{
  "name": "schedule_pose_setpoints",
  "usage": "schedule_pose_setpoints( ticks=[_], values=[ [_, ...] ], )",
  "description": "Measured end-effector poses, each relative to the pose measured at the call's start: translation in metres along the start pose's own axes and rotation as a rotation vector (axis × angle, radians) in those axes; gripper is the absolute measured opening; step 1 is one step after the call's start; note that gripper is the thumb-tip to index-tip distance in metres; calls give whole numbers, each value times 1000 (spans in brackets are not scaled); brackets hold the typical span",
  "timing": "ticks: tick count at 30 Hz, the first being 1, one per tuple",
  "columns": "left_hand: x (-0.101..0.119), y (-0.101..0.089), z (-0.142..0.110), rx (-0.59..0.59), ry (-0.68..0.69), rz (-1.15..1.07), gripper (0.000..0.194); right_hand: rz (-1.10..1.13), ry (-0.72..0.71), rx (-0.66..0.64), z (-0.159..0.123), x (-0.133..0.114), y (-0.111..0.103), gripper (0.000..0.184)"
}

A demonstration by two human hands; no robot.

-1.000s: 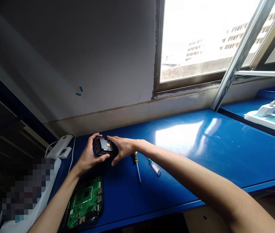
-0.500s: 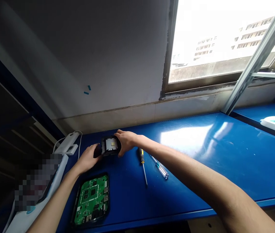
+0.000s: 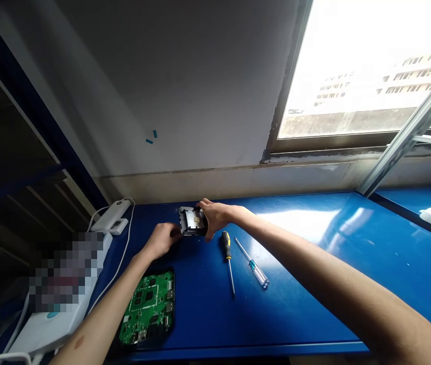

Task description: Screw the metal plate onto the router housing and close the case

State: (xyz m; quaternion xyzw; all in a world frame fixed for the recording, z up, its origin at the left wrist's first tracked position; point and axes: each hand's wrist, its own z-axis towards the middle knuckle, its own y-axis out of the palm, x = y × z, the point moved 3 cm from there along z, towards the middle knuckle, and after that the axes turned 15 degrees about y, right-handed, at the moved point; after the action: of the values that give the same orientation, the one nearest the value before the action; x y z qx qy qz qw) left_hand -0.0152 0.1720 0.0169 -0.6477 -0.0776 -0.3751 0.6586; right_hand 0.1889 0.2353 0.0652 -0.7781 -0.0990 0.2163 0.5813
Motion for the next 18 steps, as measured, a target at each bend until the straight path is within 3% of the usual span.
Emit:
schedule_pose_setpoints(
  ticks=[2,6,9,12,15,18],
  values=[
    [4,-5,-6,26,-1,-41,35,5,-5,0,-1,0,2,119],
    [4,-27,-29,163,-43,-77,36,23,-17,-3,-1,-3,13,48],
    [3,-41,-47,240,-80,-103,37,25,-23,-9,0,-4,17,39],
    [7,-46,-59,266,-85,-140,37,14,-40,0,-3,-4,9,57],
    [13,-43,-65,254,-78,-176,36,-17,-42,2,-9,-6,-3,116],
    [20,-37,-67,236,-59,-189,36,-53,-44,15,-18,-13,-11,126]
  ],
)
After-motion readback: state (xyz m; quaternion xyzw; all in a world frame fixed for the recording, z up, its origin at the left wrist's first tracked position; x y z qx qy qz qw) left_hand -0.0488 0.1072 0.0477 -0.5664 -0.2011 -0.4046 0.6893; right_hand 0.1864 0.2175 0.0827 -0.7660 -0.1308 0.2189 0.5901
